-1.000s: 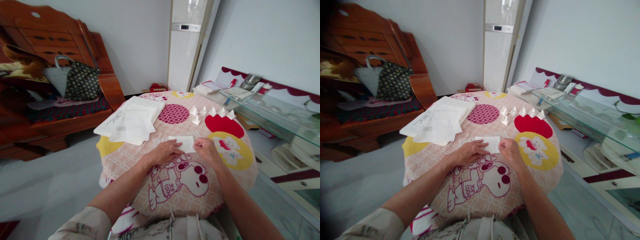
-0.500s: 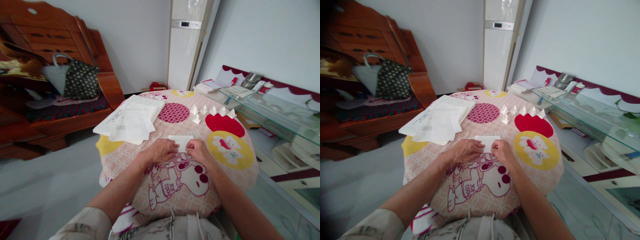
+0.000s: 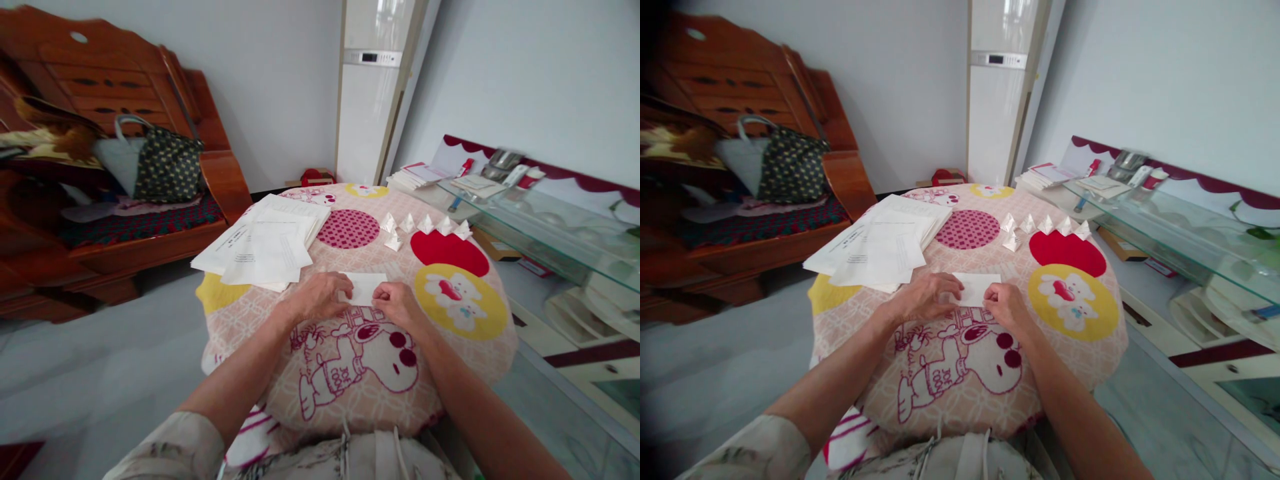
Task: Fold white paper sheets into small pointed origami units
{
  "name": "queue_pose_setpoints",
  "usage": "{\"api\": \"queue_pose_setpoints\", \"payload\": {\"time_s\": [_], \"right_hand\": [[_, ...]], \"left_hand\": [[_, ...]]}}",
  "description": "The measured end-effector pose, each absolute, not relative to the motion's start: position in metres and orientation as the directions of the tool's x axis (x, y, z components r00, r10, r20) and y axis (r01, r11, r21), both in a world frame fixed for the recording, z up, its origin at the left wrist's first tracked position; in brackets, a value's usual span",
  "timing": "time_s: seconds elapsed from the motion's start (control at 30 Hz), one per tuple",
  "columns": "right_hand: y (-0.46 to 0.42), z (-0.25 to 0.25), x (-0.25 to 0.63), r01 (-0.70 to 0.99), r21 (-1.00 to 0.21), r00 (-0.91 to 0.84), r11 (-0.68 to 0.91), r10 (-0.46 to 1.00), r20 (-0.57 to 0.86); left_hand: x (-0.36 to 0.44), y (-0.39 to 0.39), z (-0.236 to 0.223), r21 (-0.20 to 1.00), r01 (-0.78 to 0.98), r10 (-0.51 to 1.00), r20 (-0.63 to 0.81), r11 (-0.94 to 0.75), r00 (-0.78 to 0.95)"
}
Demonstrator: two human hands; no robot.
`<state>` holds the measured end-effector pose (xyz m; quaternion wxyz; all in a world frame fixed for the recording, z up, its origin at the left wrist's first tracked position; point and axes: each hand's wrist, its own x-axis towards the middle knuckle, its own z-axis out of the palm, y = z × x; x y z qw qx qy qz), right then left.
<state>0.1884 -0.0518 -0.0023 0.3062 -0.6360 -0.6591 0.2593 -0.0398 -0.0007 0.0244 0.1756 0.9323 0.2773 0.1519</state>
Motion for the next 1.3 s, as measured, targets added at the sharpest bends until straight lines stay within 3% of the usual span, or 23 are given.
{"api": "queue_pose_setpoints", "payload": {"time_s": [0.23,0.33,0.43,0.53,0.6,0.7,0.83,1.03,1.3], "right_hand": [[-0.053,-0.004,0.192,0.540,-0.840,0.063,0.055,0.992,0.105],[-0.055,-0.003,0.192,0.521,-0.846,0.194,0.110,0.950,0.244],[-0.060,0.002,0.190,0.611,-0.749,0.189,0.257,0.871,0.453],[-0.065,0.007,0.185,0.649,-0.642,0.046,0.409,0.821,0.569],[-0.067,0.009,0.183,0.637,-0.642,0.011,0.427,0.827,0.561],[-0.069,0.009,0.182,0.580,-0.738,0.059,0.344,0.886,0.459],[-0.068,0.010,0.183,0.463,-0.844,0.083,0.272,0.934,0.347],[-0.067,0.017,0.175,0.443,-0.832,0.012,0.335,0.925,0.379],[-0.069,0.017,0.177,0.432,-0.838,0.010,0.333,0.927,0.374]], "left_hand": [[-0.017,-0.005,0.010,0.278,0.405,0.454,0.140,-0.871,0.880],[-0.020,-0.007,0.005,0.257,0.408,0.461,0.195,-0.876,0.866],[-0.021,-0.009,0.006,0.360,0.454,0.563,0.307,-0.815,0.767],[-0.018,-0.009,0.013,0.592,0.422,0.700,0.378,-0.686,0.606],[-0.016,-0.009,0.017,0.706,0.361,0.759,0.385,-0.609,0.525],[-0.017,-0.009,0.022,0.762,0.316,0.784,0.378,-0.565,0.492],[-0.019,-0.009,0.030,0.683,0.333,0.720,0.413,-0.650,0.558],[-0.016,-0.013,0.041,0.508,0.363,0.609,0.490,-0.781,0.624],[-0.019,-0.013,0.041,0.562,0.384,0.668,0.487,-0.733,0.563]]}}
